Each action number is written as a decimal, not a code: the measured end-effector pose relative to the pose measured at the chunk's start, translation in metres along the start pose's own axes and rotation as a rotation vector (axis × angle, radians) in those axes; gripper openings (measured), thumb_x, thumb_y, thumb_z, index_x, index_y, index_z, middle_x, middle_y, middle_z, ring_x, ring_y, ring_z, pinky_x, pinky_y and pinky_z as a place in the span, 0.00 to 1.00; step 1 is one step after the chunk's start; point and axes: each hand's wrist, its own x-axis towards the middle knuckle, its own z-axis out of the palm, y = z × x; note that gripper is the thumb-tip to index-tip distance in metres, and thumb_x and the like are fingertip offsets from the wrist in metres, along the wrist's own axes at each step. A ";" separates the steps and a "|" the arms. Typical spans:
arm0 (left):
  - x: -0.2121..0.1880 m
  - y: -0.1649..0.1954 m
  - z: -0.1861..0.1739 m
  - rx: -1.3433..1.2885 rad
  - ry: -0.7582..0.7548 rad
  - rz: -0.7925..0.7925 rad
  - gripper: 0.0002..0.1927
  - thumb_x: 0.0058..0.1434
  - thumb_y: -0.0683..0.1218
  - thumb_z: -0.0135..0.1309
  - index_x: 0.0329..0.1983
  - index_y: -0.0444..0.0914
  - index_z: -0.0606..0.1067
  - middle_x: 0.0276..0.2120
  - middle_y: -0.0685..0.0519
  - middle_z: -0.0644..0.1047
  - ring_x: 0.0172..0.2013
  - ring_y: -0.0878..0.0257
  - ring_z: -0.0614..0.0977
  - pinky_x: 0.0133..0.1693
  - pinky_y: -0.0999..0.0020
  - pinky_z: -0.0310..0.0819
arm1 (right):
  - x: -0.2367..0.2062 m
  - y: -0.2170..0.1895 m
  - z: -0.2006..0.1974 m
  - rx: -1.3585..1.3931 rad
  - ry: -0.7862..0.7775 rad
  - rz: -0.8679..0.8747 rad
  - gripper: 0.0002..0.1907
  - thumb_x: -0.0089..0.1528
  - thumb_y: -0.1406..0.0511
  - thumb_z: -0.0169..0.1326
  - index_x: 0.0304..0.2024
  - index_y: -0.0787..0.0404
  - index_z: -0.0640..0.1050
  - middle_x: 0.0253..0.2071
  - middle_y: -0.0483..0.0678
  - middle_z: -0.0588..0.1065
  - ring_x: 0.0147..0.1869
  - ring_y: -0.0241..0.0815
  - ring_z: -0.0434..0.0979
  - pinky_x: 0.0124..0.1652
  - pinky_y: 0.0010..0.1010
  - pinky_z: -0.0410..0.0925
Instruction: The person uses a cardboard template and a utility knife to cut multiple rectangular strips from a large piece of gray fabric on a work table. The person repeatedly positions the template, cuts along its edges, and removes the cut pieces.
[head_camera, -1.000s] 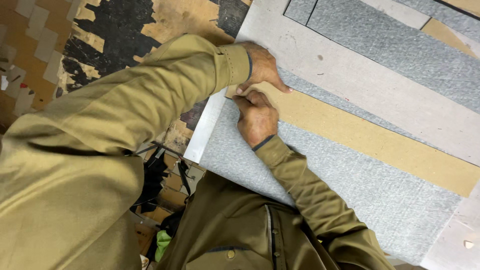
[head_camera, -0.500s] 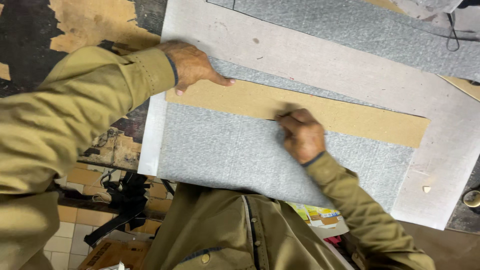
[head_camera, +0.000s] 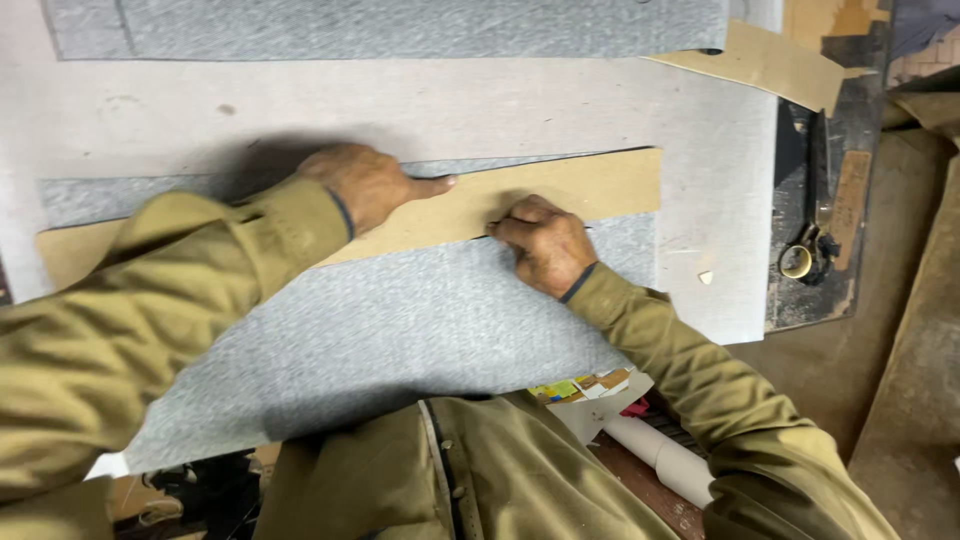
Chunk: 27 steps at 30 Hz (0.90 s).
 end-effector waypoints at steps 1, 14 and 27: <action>0.002 0.000 0.001 -0.009 -0.036 -0.044 0.24 0.75 0.64 0.25 0.69 0.63 0.65 0.37 0.47 0.81 0.44 0.51 0.83 0.51 0.51 0.77 | -0.016 0.025 -0.018 -0.009 -0.015 0.017 0.22 0.46 0.79 0.56 0.41 0.62 0.84 0.38 0.51 0.78 0.46 0.52 0.78 0.44 0.40 0.74; -0.016 0.059 -0.010 0.137 0.217 -0.121 0.55 0.49 0.41 0.61 0.79 0.61 0.53 0.60 0.41 0.71 0.60 0.44 0.74 0.63 0.53 0.68 | -0.148 0.200 -0.150 -0.182 -0.060 0.269 0.16 0.55 0.80 0.58 0.41 0.60 0.86 0.40 0.49 0.81 0.43 0.46 0.81 0.44 0.35 0.76; -0.074 0.081 0.067 -0.444 0.353 -0.192 0.65 0.44 0.64 0.72 0.78 0.53 0.44 0.73 0.39 0.55 0.69 0.39 0.56 0.61 0.40 0.60 | -0.048 0.077 -0.124 0.398 -0.050 0.640 0.15 0.54 0.65 0.66 0.43 0.59 0.83 0.36 0.48 0.83 0.39 0.40 0.81 0.44 0.33 0.76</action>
